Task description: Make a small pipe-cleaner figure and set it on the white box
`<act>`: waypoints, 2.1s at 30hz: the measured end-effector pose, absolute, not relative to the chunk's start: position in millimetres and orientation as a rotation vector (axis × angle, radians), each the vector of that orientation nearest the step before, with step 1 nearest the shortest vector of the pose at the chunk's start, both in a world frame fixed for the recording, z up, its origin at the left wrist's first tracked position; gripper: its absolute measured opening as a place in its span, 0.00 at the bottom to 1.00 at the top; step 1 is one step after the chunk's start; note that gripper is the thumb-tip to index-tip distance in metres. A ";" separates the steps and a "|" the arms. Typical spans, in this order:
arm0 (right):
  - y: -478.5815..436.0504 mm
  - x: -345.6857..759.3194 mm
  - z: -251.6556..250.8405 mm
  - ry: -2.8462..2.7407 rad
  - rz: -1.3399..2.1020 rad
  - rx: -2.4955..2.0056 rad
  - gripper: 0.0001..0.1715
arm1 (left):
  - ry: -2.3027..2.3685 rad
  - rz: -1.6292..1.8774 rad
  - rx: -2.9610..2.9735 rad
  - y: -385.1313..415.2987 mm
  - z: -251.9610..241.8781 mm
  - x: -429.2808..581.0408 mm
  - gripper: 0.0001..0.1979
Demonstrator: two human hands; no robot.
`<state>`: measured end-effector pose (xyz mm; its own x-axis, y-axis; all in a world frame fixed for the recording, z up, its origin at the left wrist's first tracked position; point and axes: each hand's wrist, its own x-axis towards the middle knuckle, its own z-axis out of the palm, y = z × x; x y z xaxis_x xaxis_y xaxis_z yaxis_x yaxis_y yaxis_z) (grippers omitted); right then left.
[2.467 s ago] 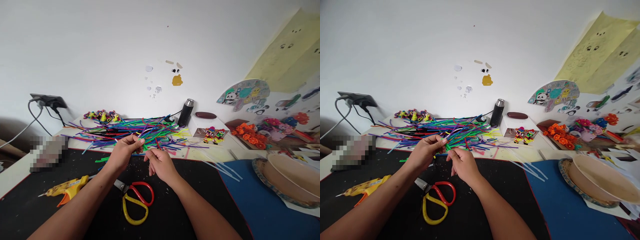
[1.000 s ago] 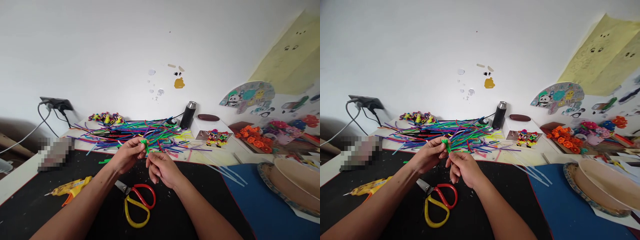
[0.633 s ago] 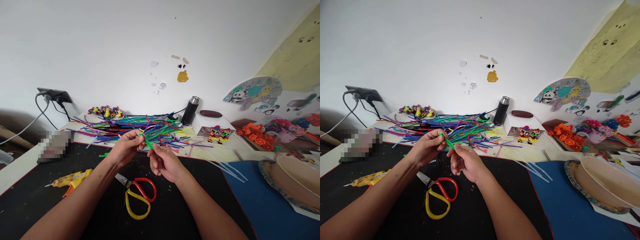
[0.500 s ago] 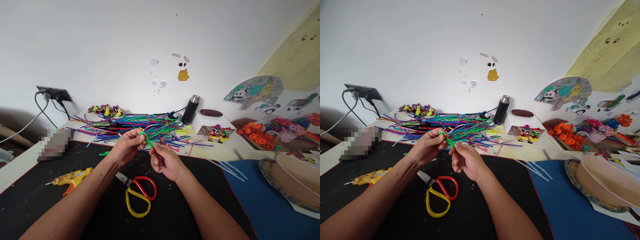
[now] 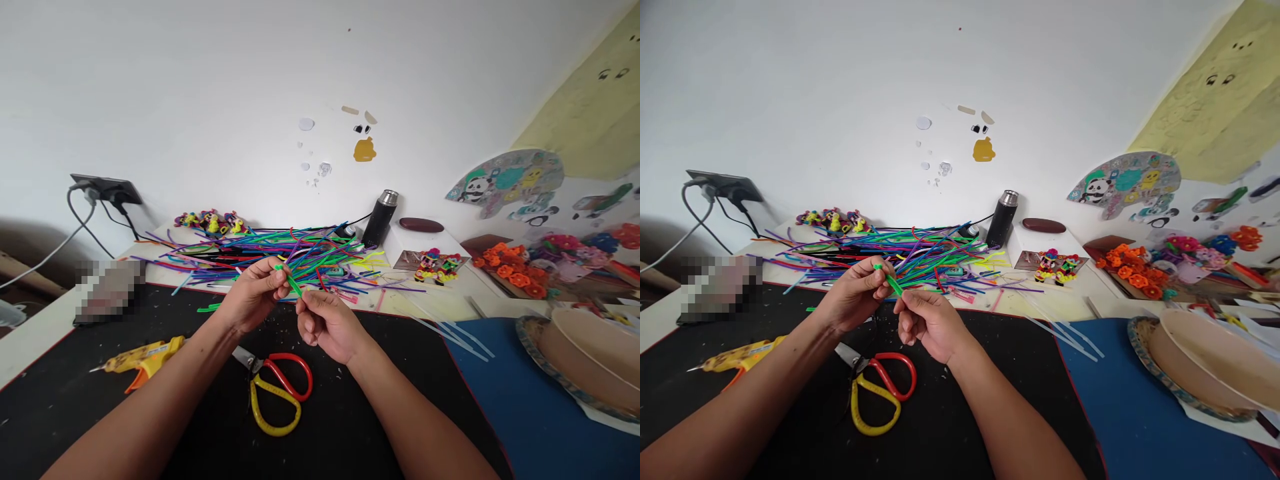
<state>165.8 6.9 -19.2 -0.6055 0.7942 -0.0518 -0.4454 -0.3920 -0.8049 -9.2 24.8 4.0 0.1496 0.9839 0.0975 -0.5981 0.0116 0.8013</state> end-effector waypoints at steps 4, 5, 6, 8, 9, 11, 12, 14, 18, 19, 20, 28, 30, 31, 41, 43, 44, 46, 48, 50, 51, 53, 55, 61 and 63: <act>5.5 163.6 -20.2 -0.968 2.053 -0.569 0.24 | 0.582 1.362 0.803 25.5 2.2 -9.2 0.17; 5.6 163.4 -20.8 -0.956 2.057 -0.573 0.25 | 0.580 1.361 0.804 25.4 2.0 -9.3 0.17; 6.0 163.5 -21.4 -0.948 2.063 -0.575 0.25 | 0.579 1.359 0.808 25.3 2.0 -9.4 0.17; 7.2 164.2 -22.3 -0.942 2.081 -0.570 0.26 | 0.575 1.354 0.813 24.5 2.6 -9.4 0.17; 7.9 164.7 -22.6 -0.941 2.096 -0.564 0.26 | 0.575 1.351 0.813 24.0 3.2 -9.4 0.17; 8.7 165.8 -22.6 -0.937 2.129 -0.546 0.27 | 0.573 1.349 0.805 22.9 4.4 -9.0 0.17; 8.8 166.2 -22.4 -0.936 2.144 -0.538 0.27 | 0.571 1.348 0.803 22.4 4.9 -8.7 0.17; 8.4 166.4 -22.0 -0.937 2.159 -0.534 0.28 | 0.569 1.342 0.808 21.9 5.6 -8.2 0.16; 6.9 165.7 -22.2 -0.929 2.139 -0.556 0.28 | 0.573 1.337 0.830 22.3 5.1 -7.0 0.17; 6.7 165.4 -22.5 -0.925 2.134 -0.555 0.27 | 0.573 1.341 0.833 22.5 4.7 -6.8 0.17; 6.5 165.2 -22.8 -0.923 2.132 -0.549 0.27 | 0.571 1.345 0.836 22.7 4.2 -6.7 0.17; 5.3 164.9 -21.2 -0.987 2.098 -0.479 0.25 | 0.570 1.349 0.838 22.5 3.0 -8.0 0.16; 4.8 164.8 -20.6 -0.997 2.085 -0.494 0.25 | 0.556 1.344 0.841 22.3 3.7 -8.2 0.16; 4.7 164.6 -20.6 -1.002 2.077 -0.503 0.25 | 0.554 1.340 0.840 22.4 3.9 -8.5 0.17; 4.9 161.1 -22.1 -1.314 1.787 -0.704 0.30 | 0.663 1.331 0.912 23.9 2.8 -8.9 0.15; 5.4 160.4 -22.5 -1.338 1.739 -0.739 0.31 | 0.667 1.328 0.923 24.6 1.8 -8.5 0.14; 5.7 160.2 -22.9 -1.339 1.724 -0.747 0.32 | 0.665 1.322 0.923 25.0 1.0 -8.5 0.14; 6.3 160.2 -23.7 -1.337 1.718 -0.745 0.33 | 0.653 1.307 0.919 25.8 -0.6 -8.9 0.14; 6.4 160.6 -24.5 -1.342 1.736 -0.737 0.32 | 0.633 1.297 0.912 26.3 -1.8 -9.6 0.14; 5.6 161.1 -24.8 -1.344 1.774 -0.728 0.31 | 0.624 1.297 0.905 26.2 -2.0 -10.2 0.15; 5.0 161.3 -24.6 -1.341 1.796 -0.721 0.31 | 0.624 1.300 0.903 26.0 -1.7 -10.3 0.16; 3.7 161.6 -23.9 -1.330 1.840 -0.695 0.30 | 0.623 1.305 0.899 25.4 -0.6 -10.4 0.16; 2.6 161.9 -22.9 -1.314 1.879 -0.664 0.30 | 0.616 1.305 0.899 24.9 0.8 -10.1 0.15; 3.6 161.8 -22.6 -1.306 1.909 -0.648 0.31 | 0.613 1.340 0.909 25.3 1.8 -10.1 0.17; 4.6 161.3 -23.8 -1.317 1.868 -0.674 0.32 | 0.636 1.353 0.905 26.0 1.0 -10.7 0.17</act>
